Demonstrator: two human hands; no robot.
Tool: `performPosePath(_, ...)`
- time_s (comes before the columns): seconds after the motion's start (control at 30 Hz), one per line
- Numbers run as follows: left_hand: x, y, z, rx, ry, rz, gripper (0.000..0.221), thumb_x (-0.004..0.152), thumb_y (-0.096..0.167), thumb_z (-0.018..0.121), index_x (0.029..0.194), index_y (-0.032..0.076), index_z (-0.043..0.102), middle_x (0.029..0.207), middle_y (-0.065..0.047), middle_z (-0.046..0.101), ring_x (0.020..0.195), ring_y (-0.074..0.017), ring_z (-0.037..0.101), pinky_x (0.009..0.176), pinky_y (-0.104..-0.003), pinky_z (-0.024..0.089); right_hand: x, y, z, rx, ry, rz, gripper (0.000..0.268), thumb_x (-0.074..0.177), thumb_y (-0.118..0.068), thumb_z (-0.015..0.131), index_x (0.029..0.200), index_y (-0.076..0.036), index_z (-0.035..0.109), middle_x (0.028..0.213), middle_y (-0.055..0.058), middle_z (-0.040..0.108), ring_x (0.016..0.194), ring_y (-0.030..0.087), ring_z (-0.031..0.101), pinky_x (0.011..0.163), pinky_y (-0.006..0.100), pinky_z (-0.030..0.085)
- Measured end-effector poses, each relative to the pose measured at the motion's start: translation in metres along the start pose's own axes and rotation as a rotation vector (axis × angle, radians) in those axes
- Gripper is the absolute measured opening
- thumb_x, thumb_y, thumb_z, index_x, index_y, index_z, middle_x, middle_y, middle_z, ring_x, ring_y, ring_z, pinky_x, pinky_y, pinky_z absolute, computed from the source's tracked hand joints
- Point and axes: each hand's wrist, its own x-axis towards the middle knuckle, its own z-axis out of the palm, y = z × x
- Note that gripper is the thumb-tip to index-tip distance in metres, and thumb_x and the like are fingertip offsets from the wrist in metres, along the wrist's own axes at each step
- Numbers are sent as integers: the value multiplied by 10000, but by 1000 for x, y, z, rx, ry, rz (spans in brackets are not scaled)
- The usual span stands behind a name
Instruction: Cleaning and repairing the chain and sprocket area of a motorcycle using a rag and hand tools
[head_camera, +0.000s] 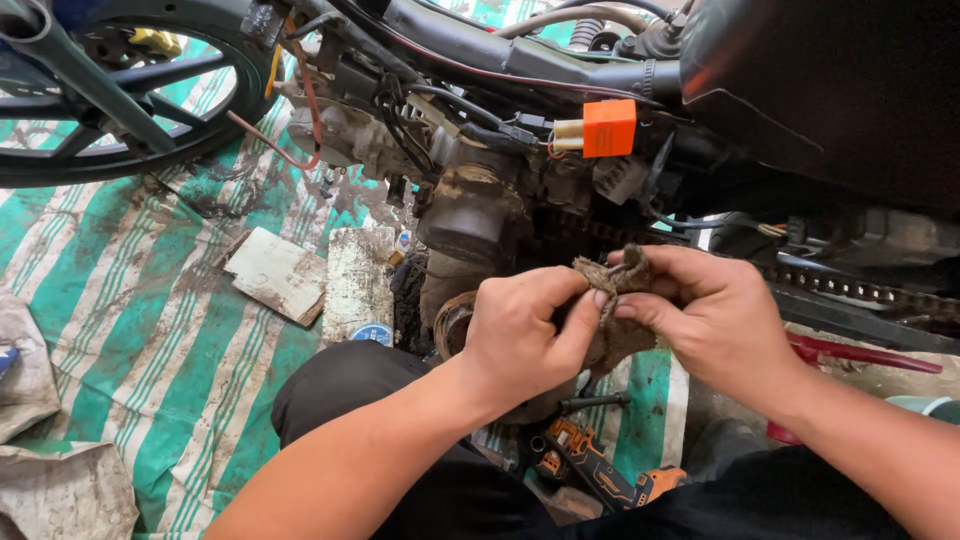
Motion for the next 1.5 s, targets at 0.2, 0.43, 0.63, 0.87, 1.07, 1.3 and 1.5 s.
performPosePath(0.2,1,-12,-8,-111,-120,5,77,951,21,732,1013,-20,747,819,-109,763,586,-242,635,553,-346,500,1,-17,-6,-435,6,-285,201,903,-5,759,1086,-3,840,821,43,876,565,114,708,528,264,555)
performPosePath(0.43,0,-21,-14,-335,-103,-346,157,1010,52,677,1049,-43,796,772,6,709,636,-89,512,592,-260,457,14,0,-46,-12,75,94,279,1110,30,560,1258,55,795,1109,149,828,889,203,744,868,304,597)
performPosePath(0.63,-4,-25,-15,-403,-134,-432,177,1024,96,667,1020,-23,798,735,32,673,624,-71,492,583,-248,429,9,12,-52,404,-52,137,498,963,99,465,1407,144,689,1143,247,717,938,269,644,888,342,507)
performPosePath(0.87,-4,-29,-11,-453,-161,-468,180,1039,96,658,1016,-22,792,758,33,659,655,-64,478,593,-241,410,-5,-13,-25,-253,-2,-56,419,971,-26,696,1382,-50,770,990,51,807,773,132,671,723,270,535)
performPosePath(1.07,-5,-31,-9,-492,-203,-502,170,1046,100,658,1012,-8,786,737,47,639,629,-53,477,572,-234,400,-6,-8,-18,-327,19,-160,391,885,34,814,1271,-24,807,941,55,857,712,126,726,659,262,574)
performPosePath(1.3,-5,-32,-8,-552,-276,-481,167,1063,106,652,1023,-7,769,742,56,622,651,-53,454,586,-232,387,-8,4,-30,-102,-81,-23,246,994,-39,687,1149,42,860,818,45,795,684,112,615,625,258,512)
performPosePath(1.5,-2,-27,-3,-499,-271,-497,107,1006,124,773,994,18,787,735,58,630,654,-47,473,582,-218,414,-11,-7,-20,-210,-43,-18,169,987,-49,736,1065,-10,880,755,23,783,629,109,596,569,261,477)
